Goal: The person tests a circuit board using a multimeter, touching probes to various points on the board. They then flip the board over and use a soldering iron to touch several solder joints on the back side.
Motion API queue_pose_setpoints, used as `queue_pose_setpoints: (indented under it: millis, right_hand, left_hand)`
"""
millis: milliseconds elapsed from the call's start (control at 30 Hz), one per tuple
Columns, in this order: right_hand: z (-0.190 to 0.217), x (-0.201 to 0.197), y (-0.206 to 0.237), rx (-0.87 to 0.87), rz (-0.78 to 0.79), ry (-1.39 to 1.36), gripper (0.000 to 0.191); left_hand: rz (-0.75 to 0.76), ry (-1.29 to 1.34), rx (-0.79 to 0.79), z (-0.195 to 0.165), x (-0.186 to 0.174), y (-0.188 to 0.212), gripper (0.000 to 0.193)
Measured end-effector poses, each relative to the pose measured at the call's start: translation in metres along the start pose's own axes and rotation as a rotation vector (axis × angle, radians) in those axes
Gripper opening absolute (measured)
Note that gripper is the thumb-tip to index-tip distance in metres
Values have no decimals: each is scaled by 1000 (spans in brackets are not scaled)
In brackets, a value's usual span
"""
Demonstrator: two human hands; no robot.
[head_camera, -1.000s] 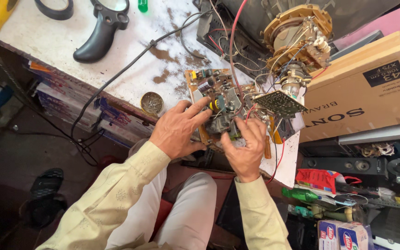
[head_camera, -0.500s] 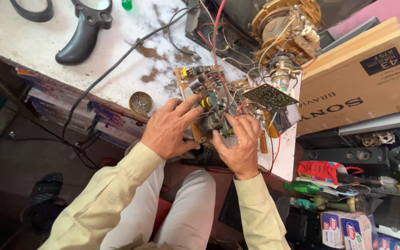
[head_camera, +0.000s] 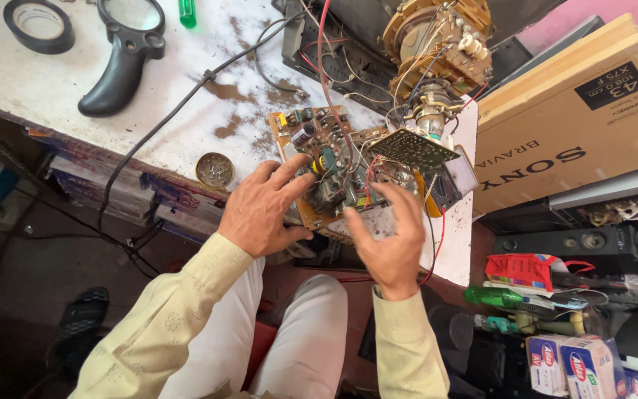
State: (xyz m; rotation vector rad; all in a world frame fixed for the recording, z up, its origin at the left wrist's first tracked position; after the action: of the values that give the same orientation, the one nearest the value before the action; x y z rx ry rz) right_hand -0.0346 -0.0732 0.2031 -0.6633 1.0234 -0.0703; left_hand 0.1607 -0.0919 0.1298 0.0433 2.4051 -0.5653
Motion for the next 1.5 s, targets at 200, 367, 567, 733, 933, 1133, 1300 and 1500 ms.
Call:
queue_pose_setpoints:
  millis: [200,367,567,733,933,1133,1300,1500]
  right_hand:
    - [6,24,-15,-25,115,178,48]
    - [-2,25,-19,11,259,207,52]
    - [-6,20,-18,-83,201,33,48]
    - [-7,11,-22,-26,233,-96,47]
    - [3,-3,-28,-123,288,-12,46]
    - [2,-2,-23,-73,222,-74,48]
    - [7,4,-16,-112,153,-71,46]
    - [9,7,-8,-134,70,11,44]
  left_hand:
    - [6,-7,3,-1,0,3,88]
    - [11,-109,54,1,5,8,102]
    - [-48,-138,137,3,11,16,96]
    - [-259,-33,263,1,-1,20,93]
    - [-423,-11,316,-7,-13,25,95]
    - [-570,407,-51,-14,13,55,104]
    - [-363,863,-329,-17,57,62,60]
    - [-250,1087,-352,-20,67,61,35]
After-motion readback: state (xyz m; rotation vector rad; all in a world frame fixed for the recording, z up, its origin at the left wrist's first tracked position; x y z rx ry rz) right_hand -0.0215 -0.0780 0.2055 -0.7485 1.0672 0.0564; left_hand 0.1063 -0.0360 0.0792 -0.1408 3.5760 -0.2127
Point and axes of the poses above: each hand's wrist, its own y-axis away from the middle knuckle, its own x-axis out of the palm, z = x × y, the point moved 4 cm from there along -y, towards the middle knuckle, and after that the axes turned 5 degrees about -x, right-handed, at the moved point
